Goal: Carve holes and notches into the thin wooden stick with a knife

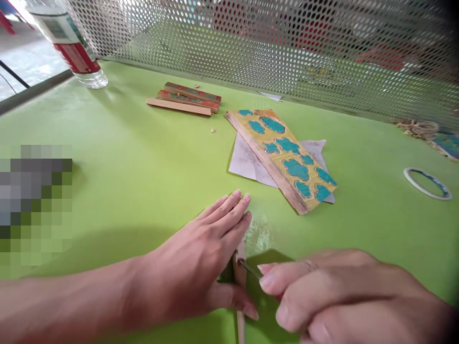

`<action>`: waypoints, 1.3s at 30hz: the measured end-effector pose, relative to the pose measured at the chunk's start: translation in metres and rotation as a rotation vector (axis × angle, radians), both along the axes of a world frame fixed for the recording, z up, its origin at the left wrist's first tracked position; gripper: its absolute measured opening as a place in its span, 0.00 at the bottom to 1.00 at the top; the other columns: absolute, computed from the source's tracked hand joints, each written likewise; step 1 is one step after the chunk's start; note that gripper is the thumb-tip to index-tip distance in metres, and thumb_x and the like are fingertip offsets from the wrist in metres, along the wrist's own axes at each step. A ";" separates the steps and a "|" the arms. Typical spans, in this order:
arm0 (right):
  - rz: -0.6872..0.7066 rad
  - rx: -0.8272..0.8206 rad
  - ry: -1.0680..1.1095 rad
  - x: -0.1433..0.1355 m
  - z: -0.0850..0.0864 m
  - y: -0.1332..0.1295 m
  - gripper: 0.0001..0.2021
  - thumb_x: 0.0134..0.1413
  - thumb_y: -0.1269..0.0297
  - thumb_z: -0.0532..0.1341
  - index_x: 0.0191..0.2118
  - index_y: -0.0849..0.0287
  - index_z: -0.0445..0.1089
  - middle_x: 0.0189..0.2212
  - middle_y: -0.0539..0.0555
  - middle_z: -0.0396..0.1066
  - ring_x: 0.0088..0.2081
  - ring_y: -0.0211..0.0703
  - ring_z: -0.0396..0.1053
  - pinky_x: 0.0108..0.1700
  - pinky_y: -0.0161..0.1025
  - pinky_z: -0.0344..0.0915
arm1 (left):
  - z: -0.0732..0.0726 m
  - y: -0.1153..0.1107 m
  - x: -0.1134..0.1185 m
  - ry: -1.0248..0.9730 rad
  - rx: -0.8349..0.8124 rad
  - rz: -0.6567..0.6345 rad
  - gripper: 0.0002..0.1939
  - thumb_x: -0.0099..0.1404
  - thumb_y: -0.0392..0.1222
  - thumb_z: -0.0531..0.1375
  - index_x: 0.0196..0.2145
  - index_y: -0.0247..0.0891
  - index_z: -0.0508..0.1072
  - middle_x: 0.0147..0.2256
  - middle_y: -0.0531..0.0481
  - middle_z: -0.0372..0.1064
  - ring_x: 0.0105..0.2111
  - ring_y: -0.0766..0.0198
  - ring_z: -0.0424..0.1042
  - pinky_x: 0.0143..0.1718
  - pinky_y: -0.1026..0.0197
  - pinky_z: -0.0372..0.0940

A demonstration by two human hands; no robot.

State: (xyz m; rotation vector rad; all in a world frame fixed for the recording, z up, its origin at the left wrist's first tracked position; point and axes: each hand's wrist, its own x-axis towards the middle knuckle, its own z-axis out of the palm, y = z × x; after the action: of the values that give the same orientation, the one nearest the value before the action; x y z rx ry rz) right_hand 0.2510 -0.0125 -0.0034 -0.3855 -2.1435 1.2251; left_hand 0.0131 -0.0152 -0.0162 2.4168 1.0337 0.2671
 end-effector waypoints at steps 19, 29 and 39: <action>-0.127 -0.324 0.159 -0.014 0.018 0.015 0.20 0.45 0.82 0.68 0.43 0.54 0.78 0.35 0.54 0.81 0.39 0.49 0.79 0.47 0.46 0.77 | -0.005 0.001 -0.001 -0.004 0.027 -0.001 0.59 0.53 0.70 0.63 0.66 0.21 0.53 0.68 0.25 0.38 0.69 0.43 0.36 0.68 0.43 0.46; -0.085 -0.310 0.078 -0.011 0.015 0.017 0.17 0.47 0.82 0.67 0.41 0.56 0.76 0.35 0.54 0.80 0.41 0.47 0.79 0.47 0.42 0.76 | -0.005 0.002 -0.001 0.007 0.023 0.001 0.58 0.54 0.70 0.63 0.66 0.20 0.53 0.68 0.25 0.37 0.69 0.43 0.35 0.69 0.43 0.45; -0.210 -0.547 0.230 -0.012 0.006 0.022 0.11 0.52 0.77 0.67 0.40 0.55 0.76 0.34 0.52 0.79 0.39 0.45 0.78 0.47 0.46 0.77 | -0.004 0.000 -0.001 -0.004 -0.007 0.004 0.57 0.54 0.69 0.63 0.67 0.23 0.53 0.68 0.28 0.39 0.69 0.43 0.35 0.69 0.42 0.44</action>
State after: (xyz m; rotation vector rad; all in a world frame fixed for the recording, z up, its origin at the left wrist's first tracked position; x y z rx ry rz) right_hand 0.2394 0.0094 0.0031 -0.6455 -1.5117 1.6316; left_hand 0.0118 -0.0148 -0.0198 2.4076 1.0359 0.2699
